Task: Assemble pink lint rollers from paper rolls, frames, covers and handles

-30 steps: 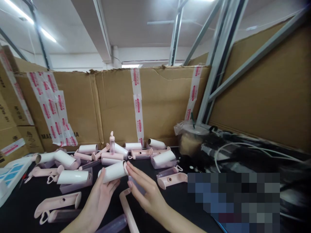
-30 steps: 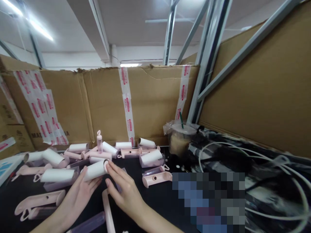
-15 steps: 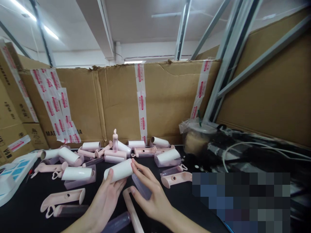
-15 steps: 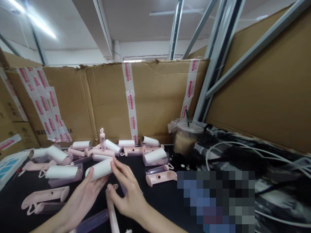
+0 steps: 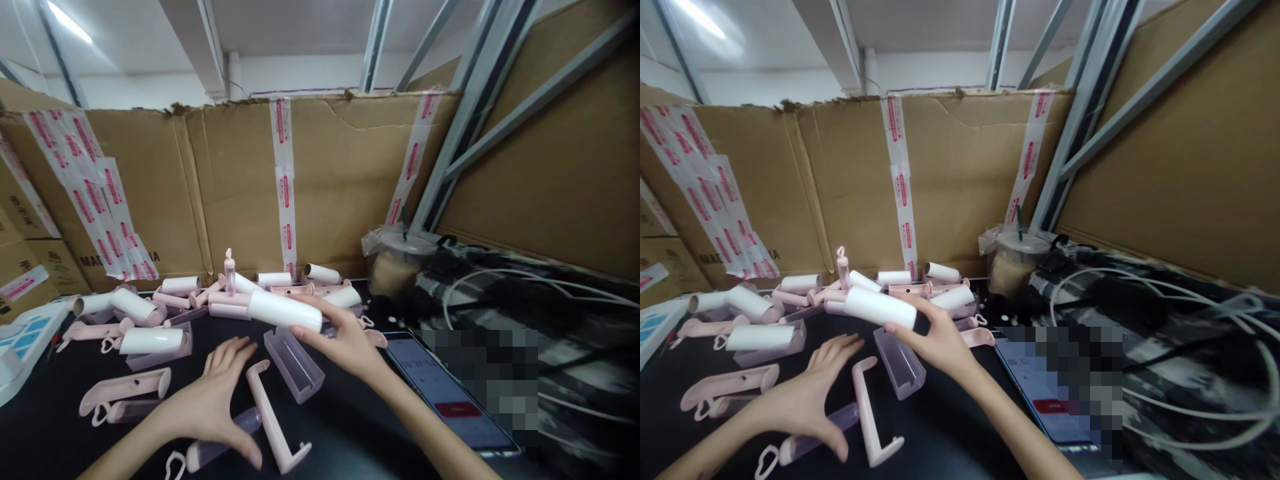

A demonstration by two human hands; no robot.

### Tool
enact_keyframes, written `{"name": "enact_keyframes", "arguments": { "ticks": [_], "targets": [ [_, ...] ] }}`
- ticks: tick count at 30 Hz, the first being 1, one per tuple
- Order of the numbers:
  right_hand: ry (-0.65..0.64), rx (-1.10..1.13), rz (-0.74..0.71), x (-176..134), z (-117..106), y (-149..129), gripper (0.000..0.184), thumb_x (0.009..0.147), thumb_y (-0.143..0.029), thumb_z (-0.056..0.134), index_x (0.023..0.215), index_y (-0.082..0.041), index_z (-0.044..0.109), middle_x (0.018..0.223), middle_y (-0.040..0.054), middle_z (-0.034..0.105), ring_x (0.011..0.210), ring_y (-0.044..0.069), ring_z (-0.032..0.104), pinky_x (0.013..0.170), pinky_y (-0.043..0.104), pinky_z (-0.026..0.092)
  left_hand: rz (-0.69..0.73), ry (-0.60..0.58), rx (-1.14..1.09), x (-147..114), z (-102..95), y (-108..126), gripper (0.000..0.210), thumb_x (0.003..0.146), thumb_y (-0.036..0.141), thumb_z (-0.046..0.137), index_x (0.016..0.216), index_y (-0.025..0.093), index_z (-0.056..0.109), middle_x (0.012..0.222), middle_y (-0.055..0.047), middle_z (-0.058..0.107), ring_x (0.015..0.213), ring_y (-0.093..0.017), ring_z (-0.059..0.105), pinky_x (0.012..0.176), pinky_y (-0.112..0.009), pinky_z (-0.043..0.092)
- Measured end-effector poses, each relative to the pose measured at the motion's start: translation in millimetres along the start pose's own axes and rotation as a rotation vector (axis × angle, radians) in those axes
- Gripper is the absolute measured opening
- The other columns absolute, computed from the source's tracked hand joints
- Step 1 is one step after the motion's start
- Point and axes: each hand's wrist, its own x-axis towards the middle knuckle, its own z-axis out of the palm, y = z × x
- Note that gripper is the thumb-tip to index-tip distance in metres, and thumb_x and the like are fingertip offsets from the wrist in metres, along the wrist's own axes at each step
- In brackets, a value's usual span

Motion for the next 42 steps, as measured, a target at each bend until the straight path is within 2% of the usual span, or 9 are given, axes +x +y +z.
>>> {"name": "enact_keyframes", "arguments": {
  "ticks": [2,4,9,13,18,27,32,37,42],
  "targets": [
    [0.067,0.083,0.058,2,-8,-1,0.043,0.072,-0.035,0.067,0.112,-0.019,0.061,0.112,0.0074,0.063,0.103,0.025,0.057,0.088,0.038,0.046,0.043,-0.059,0.187,-1,2.1,0,0.099,0.040,0.031,0.081,0.129,0.030,0.039,0.145,-0.009,0.017,0.131,-0.040,0.006,0.103,-0.058,0.012],
    [0.097,0.191,0.109,2,-13,-2,0.043,0.071,-0.036,0.067,0.110,-0.018,0.062,0.110,0.0080,0.064,0.099,0.025,0.059,0.081,0.035,0.050,0.071,-0.058,0.198,-1,5.2,3,0.087,0.048,0.020,0.074,0.127,0.031,0.040,0.141,-0.007,0.026,0.130,-0.036,0.018,0.104,-0.053,0.019],
    [0.128,0.327,0.214,1,-13,0,0.044,0.068,-0.043,0.066,0.101,-0.014,0.067,0.101,0.0090,0.067,0.090,0.025,0.061,0.071,0.031,0.052,0.040,0.106,-0.153,3,6.2,14,0.092,0.059,0.012,0.065,0.135,0.032,0.018,0.134,-0.007,0.034,0.108,-0.023,0.049,0.090,-0.036,0.044],
    [0.033,0.295,0.328,0,-3,2,0.042,0.070,-0.046,0.062,0.092,-0.011,0.069,0.084,0.0079,0.069,0.078,0.023,0.062,0.065,0.029,0.051,-0.037,0.325,-0.257,1,3.4,24,0.096,0.059,0.018,0.070,0.135,0.034,0.014,0.139,-0.010,0.021,0.085,-0.016,0.058,0.063,-0.026,0.052],
    [-0.114,0.280,0.335,-5,17,6,0.035,0.070,-0.043,0.066,0.087,-0.013,0.070,0.081,0.0060,0.069,0.074,0.021,0.062,0.062,0.026,0.049,-0.138,0.351,-0.313,-1,9.0,33,0.093,0.061,0.021,0.071,0.135,0.031,0.015,0.130,-0.013,0.038,0.046,-0.004,0.050,0.044,-0.022,0.046],
    [-0.147,0.348,0.311,-12,35,12,0.032,0.075,-0.042,0.061,0.087,-0.015,0.070,0.080,0.0037,0.067,0.074,0.019,0.062,0.062,0.023,0.048,-0.127,0.515,-0.664,1,20.8,24,0.105,0.055,0.023,0.078,0.139,0.028,0.015,0.126,-0.015,0.042,0.047,-0.007,0.052,0.045,-0.022,0.043],
    [-0.103,0.395,0.363,-12,35,12,0.033,0.073,-0.043,0.063,0.089,-0.015,0.070,0.088,0.0050,0.068,0.080,0.021,0.062,0.069,0.026,0.049,-0.106,0.531,-0.630,1,23.9,26,0.101,0.059,0.021,0.075,0.138,0.031,0.012,0.132,-0.016,0.035,0.055,-0.009,0.055,0.052,-0.024,0.049],
    [-0.118,0.354,0.369,-11,33,12,0.038,0.074,-0.049,0.059,0.077,-0.013,0.070,0.071,0.0049,0.067,0.068,0.020,0.061,0.057,0.025,0.048,-0.080,0.539,-0.535,1,25.8,29,0.094,0.064,0.020,0.072,0.137,0.030,0.013,0.130,-0.015,0.036,0.057,-0.010,0.057,0.055,-0.026,0.051],
    [-0.116,0.384,0.310,-9,31,8,0.038,0.071,-0.045,0.064,0.093,-0.015,0.069,0.094,0.0078,0.068,0.087,0.025,0.061,0.074,0.031,0.049,0.005,0.589,-0.613,1,22.2,31,0.090,0.062,0.018,0.073,0.135,0.028,0.022,0.131,-0.014,0.036,0.071,-0.016,0.058,0.055,-0.024,0.051]
  ]
}}
